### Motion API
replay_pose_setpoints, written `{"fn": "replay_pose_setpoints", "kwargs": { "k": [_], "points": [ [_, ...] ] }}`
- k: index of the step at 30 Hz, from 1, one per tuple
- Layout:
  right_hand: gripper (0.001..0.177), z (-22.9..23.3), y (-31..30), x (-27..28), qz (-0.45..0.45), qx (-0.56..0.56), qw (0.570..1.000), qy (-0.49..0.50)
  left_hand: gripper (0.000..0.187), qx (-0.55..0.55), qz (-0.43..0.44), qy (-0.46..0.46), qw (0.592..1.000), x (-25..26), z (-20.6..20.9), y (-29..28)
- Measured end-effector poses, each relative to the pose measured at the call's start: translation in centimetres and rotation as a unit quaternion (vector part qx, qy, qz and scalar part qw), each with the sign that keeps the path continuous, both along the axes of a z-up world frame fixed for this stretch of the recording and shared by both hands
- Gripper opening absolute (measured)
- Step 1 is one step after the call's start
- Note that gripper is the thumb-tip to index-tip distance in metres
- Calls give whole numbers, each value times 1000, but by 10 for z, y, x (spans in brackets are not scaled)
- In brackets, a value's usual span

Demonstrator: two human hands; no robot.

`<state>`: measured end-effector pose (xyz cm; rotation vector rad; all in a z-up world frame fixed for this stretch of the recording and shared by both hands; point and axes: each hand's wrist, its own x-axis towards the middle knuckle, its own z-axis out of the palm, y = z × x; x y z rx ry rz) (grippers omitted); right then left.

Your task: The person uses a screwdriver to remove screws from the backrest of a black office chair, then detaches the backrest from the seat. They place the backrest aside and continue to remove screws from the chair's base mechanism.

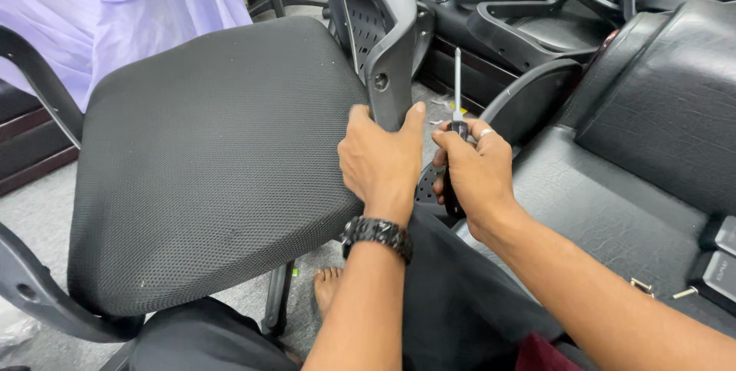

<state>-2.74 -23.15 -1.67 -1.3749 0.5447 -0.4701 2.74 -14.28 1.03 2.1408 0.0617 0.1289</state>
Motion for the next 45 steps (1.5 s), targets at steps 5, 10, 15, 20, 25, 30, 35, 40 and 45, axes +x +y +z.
{"fn": "replay_pose_setpoints", "kwargs": {
  "k": [5,10,15,20,25,30,35,40,45],
  "points": [
    [22,-12,-3,1,71,69,985,143,53,-1,20,-198,980,32,27,-25],
    [26,-15,-2,0,113,95,973,176,47,8,-1,-255,967,40,29,-31],
    [25,-19,-6,2,129,81,972,178,45,8,-1,-262,965,49,26,-27],
    [22,-24,-2,6,115,79,975,174,42,-7,-4,-297,955,58,21,-24],
    [21,-25,1,9,119,74,977,160,41,-13,-4,-317,948,72,17,-12],
    [23,-20,6,9,120,81,976,166,38,-5,10,-333,943,96,18,10],
    [24,-16,16,14,140,78,974,159,44,6,17,-331,943,108,19,26],
    [23,-13,15,15,151,71,975,146,42,15,29,-295,955,108,16,24],
    [23,-14,17,23,156,57,974,153,44,5,42,-336,941,109,14,22]
  ]
}}
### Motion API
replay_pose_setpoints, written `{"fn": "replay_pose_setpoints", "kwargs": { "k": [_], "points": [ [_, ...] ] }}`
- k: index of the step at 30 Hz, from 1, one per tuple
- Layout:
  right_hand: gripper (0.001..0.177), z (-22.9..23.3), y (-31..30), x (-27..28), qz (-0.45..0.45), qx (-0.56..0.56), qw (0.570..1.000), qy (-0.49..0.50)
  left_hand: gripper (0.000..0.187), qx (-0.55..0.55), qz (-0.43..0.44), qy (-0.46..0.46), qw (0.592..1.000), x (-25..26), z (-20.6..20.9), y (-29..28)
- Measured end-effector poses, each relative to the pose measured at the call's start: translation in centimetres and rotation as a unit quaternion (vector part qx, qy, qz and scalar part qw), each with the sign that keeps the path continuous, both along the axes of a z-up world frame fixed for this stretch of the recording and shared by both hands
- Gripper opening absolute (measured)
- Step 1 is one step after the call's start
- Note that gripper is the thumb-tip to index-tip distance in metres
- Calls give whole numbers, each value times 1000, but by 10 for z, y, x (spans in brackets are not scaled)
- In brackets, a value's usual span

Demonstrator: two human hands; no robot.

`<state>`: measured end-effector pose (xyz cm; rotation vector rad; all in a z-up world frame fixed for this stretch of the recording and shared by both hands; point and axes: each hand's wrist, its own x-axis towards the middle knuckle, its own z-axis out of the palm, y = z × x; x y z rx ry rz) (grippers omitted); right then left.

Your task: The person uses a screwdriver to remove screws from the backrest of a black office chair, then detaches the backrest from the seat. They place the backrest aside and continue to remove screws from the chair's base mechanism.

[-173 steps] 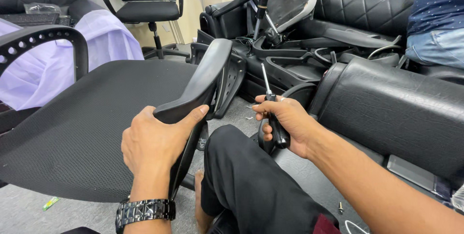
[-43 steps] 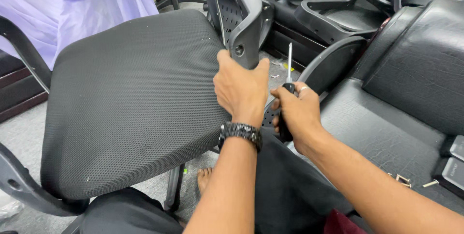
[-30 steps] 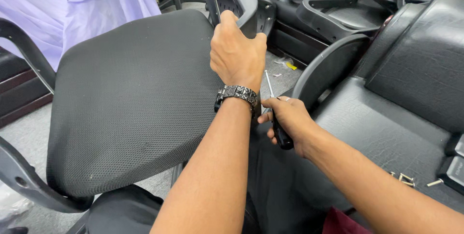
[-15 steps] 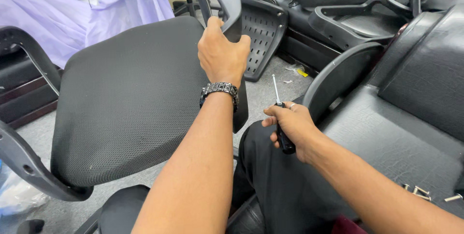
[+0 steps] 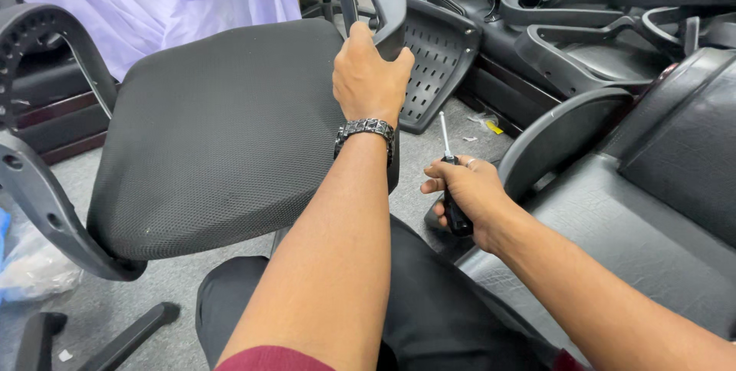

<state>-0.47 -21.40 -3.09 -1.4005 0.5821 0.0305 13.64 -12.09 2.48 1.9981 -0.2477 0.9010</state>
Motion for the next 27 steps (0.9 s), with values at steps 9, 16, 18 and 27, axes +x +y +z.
{"fn": "replay_pose_setpoints", "kwargs": {
  "k": [9,16,18,27],
  "points": [
    [25,-2,-1,48,-73,11,995,-73,51,33,13,-5,999,-18,-7,-4],
    [32,-3,-10,62,-56,12,996,-64,48,57,58,86,993,-26,2,-8],
    [32,-10,-11,59,-33,-28,999,17,48,75,70,66,993,-30,1,-9],
    [23,-46,-2,48,68,109,976,179,48,-10,21,66,998,-40,4,-4]
  ]
}}
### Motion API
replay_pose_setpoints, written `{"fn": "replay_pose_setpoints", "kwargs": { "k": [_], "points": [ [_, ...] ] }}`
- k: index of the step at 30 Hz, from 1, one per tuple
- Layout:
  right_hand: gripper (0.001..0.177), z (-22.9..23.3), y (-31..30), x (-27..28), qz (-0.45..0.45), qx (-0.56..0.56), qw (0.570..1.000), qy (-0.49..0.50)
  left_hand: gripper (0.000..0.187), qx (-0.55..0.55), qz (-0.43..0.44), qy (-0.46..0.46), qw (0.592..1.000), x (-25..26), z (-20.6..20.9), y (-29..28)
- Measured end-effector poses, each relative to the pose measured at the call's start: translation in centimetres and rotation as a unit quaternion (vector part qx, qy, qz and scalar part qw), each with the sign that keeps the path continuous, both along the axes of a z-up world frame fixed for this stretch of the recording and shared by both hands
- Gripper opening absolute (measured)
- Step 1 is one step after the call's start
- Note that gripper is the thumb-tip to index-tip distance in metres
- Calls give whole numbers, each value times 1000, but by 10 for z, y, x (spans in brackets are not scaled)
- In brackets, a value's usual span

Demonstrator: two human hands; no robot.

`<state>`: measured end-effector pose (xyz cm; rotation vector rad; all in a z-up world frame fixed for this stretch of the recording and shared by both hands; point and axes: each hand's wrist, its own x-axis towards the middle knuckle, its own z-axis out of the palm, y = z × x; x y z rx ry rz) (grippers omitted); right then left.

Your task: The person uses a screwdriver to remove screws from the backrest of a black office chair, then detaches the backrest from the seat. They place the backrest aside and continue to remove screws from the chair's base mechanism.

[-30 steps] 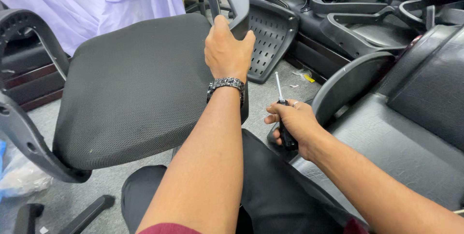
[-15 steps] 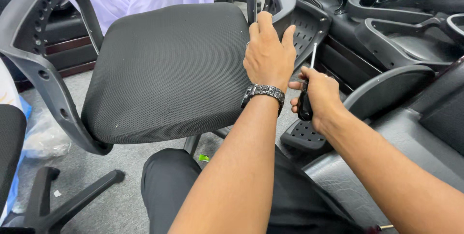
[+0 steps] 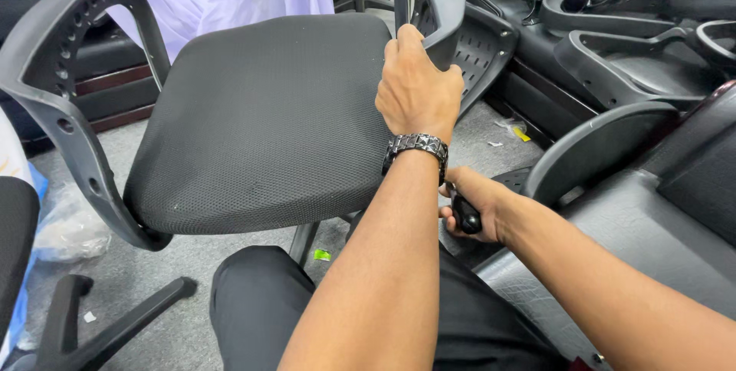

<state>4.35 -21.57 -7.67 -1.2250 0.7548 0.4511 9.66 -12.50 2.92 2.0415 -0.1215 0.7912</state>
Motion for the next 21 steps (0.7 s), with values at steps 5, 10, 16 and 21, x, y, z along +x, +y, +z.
{"fn": "replay_pose_setpoints", "kwargs": {
  "k": [5,10,16,21],
  "points": [
    [29,-9,2,0,44,61,997,-19,48,1,11,6,1000,0,0,-3],
    [28,-5,2,0,35,52,997,-40,48,1,12,-6,1000,2,-1,-6],
    [17,2,-13,3,-12,50,998,-34,47,7,11,-7,1000,22,-5,-18],
    [26,13,-29,10,-67,9,995,-76,46,11,16,-7,1000,56,-10,-22]
  ]
}}
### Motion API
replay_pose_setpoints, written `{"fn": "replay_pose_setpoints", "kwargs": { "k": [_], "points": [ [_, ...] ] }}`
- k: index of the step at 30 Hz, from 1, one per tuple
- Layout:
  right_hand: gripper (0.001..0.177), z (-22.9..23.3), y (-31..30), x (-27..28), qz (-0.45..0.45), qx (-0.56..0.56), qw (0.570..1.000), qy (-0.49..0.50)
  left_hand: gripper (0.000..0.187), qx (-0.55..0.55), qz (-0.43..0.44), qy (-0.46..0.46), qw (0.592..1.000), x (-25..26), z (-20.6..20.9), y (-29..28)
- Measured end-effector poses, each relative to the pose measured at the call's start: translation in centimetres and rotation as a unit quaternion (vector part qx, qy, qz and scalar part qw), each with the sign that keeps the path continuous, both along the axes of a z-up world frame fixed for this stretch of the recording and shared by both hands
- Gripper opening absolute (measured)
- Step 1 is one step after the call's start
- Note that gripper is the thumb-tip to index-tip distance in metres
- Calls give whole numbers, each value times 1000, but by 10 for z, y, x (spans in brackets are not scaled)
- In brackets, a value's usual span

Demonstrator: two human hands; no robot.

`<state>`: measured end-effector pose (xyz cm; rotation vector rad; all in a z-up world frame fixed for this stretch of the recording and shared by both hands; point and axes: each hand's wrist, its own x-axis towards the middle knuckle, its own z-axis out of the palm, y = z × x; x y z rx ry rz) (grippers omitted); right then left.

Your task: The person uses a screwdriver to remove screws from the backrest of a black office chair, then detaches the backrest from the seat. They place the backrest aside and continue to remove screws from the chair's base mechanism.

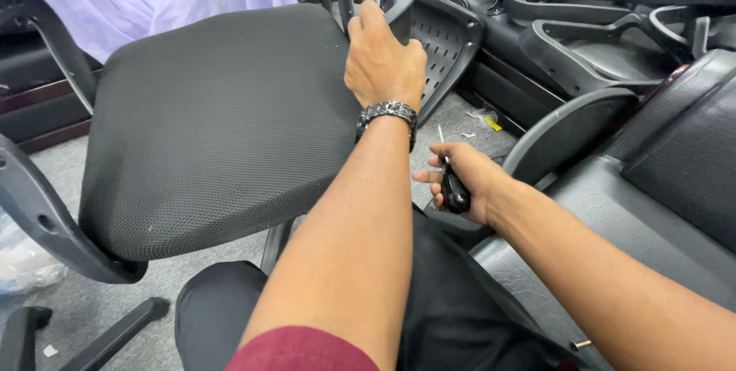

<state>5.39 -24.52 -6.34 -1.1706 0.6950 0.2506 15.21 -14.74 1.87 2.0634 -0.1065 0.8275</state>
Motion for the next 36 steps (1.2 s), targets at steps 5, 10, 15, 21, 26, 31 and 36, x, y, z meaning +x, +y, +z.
{"fn": "replay_pose_setpoints", "kwargs": {
  "k": [5,10,15,21,26,31,36],
  "points": [
    [25,17,-12,-7,-25,-76,996,-40,48,5,1,-42,999,34,3,26],
    [34,28,-37,-45,-19,-199,979,-28,67,46,64,19,997,31,2,33],
    [32,16,-67,-77,-65,-178,981,-48,80,117,67,-88,987,-41,-29,-35],
    [29,-11,-126,-121,-149,-251,956,-6,50,-39,-270,86,958,-149,-77,-102],
    [40,-44,-178,-173,-154,-321,927,114,43,15,-352,184,918,-190,-105,-129],
    [63,-82,-200,-201,-120,-455,847,249,40,45,-389,223,893,-206,-121,-144],
    [69,-101,-223,-205,-123,-501,816,261,37,58,-398,250,881,-206,-120,-149]
  ]
}}
